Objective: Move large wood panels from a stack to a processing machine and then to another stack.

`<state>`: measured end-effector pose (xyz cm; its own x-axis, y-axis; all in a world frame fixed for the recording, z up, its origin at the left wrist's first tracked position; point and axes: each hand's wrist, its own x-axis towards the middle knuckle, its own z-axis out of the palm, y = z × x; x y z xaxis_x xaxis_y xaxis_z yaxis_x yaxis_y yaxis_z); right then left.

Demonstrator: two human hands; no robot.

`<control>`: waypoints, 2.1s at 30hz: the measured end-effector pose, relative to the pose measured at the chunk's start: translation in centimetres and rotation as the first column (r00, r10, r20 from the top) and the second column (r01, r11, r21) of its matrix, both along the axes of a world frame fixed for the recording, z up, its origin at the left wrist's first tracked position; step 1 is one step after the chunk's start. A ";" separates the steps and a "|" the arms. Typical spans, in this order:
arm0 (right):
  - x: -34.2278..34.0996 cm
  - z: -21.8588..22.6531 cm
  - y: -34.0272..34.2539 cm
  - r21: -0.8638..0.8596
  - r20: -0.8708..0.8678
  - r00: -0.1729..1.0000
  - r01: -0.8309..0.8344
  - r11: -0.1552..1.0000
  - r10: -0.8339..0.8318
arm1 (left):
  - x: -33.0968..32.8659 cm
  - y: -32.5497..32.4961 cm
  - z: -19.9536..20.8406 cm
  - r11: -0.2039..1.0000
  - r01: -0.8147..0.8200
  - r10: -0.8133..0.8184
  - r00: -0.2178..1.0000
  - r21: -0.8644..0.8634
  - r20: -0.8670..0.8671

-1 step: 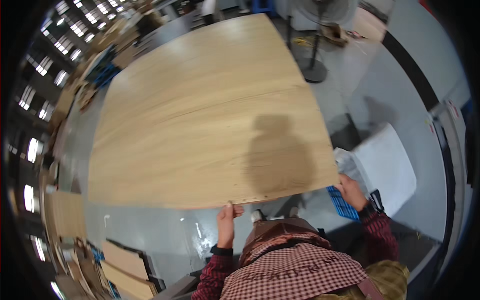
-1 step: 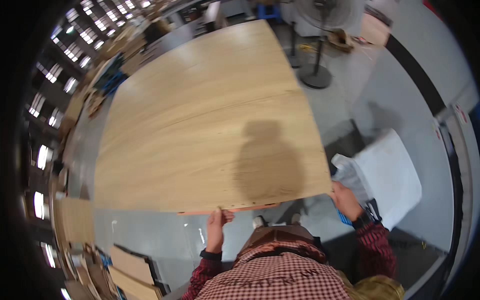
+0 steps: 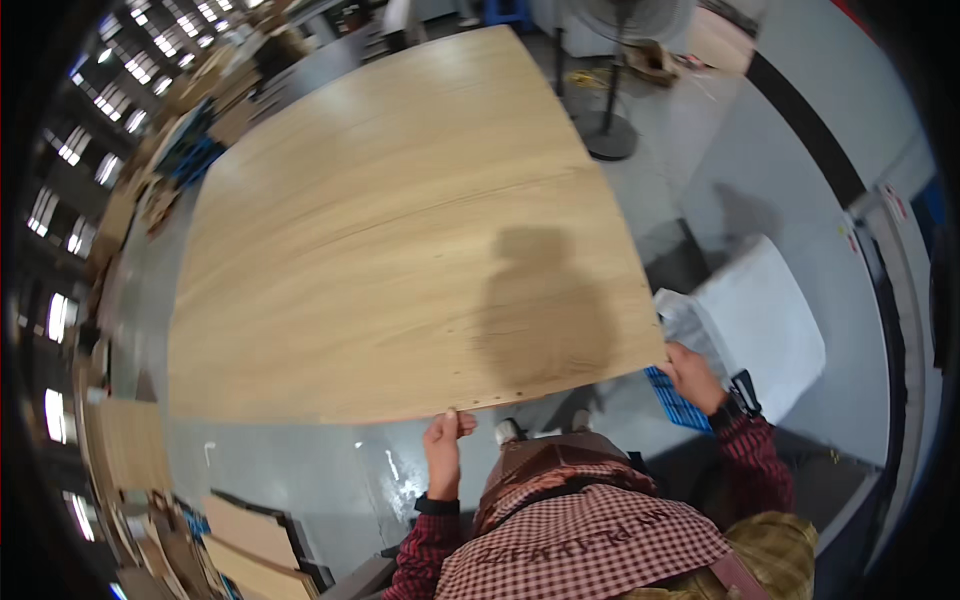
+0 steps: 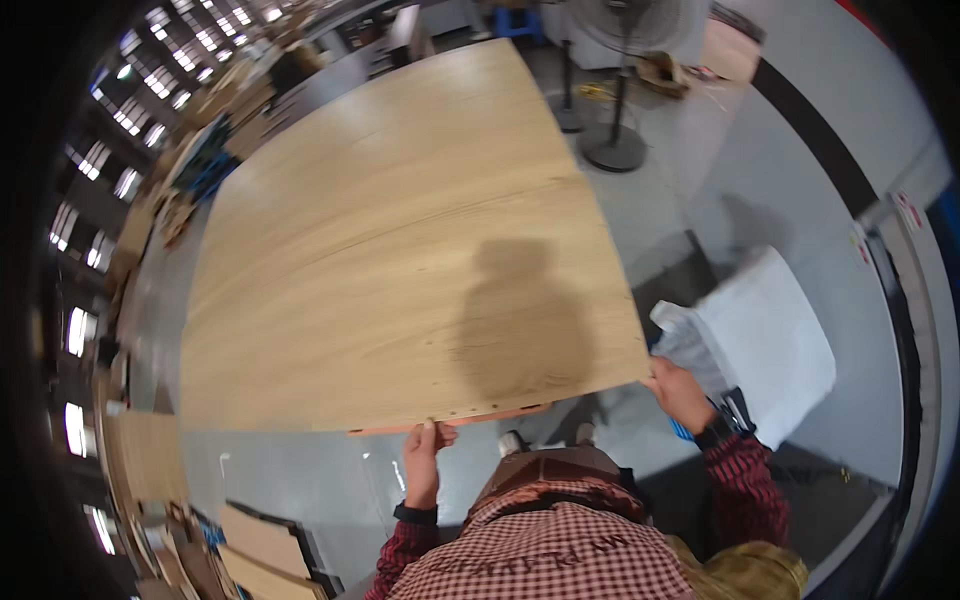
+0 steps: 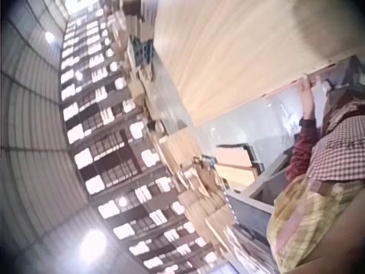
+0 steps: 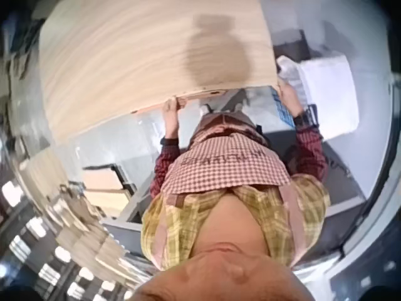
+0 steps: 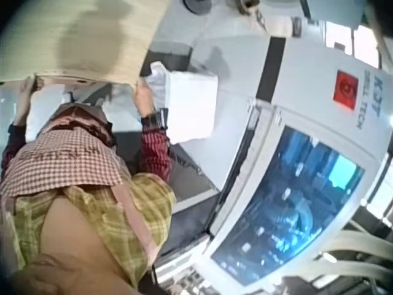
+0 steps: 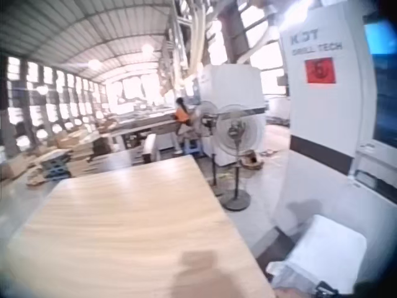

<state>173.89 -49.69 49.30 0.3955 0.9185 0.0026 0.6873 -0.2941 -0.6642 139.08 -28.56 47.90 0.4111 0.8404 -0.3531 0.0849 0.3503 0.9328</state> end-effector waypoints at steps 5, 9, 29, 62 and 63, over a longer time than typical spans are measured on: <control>0.4 -0.6 -1.2 0.021 0.102 0.994 0.046 0.999 -0.048 | 0.9 0.1 -0.6 0.996 -0.078 0.081 0.996 0.049 -0.044; 0.7 -0.7 -1.5 0.048 0.085 0.996 0.019 0.999 -0.023 | 0.9 -0.2 -0.6 0.995 -0.058 0.061 0.997 0.077 -0.037; -0.2 -0.5 -1.9 0.000 0.232 0.972 0.018 1.000 -0.017 | 1.6 -0.7 -0.1 0.997 -0.082 0.080 0.992 0.011 0.098; -29.5 6.2 15.0 0.190 -0.359 0.760 -0.509 0.839 0.542 | -34.7 -12.9 -19.3 0.600 -0.741 0.582 0.663 -0.303 -0.471; -31.7 6.0 15.6 0.210 -0.434 0.689 -0.549 0.809 0.581 | -36.6 -13.7 -19.3 0.586 -0.750 0.593 0.654 -0.305 -0.469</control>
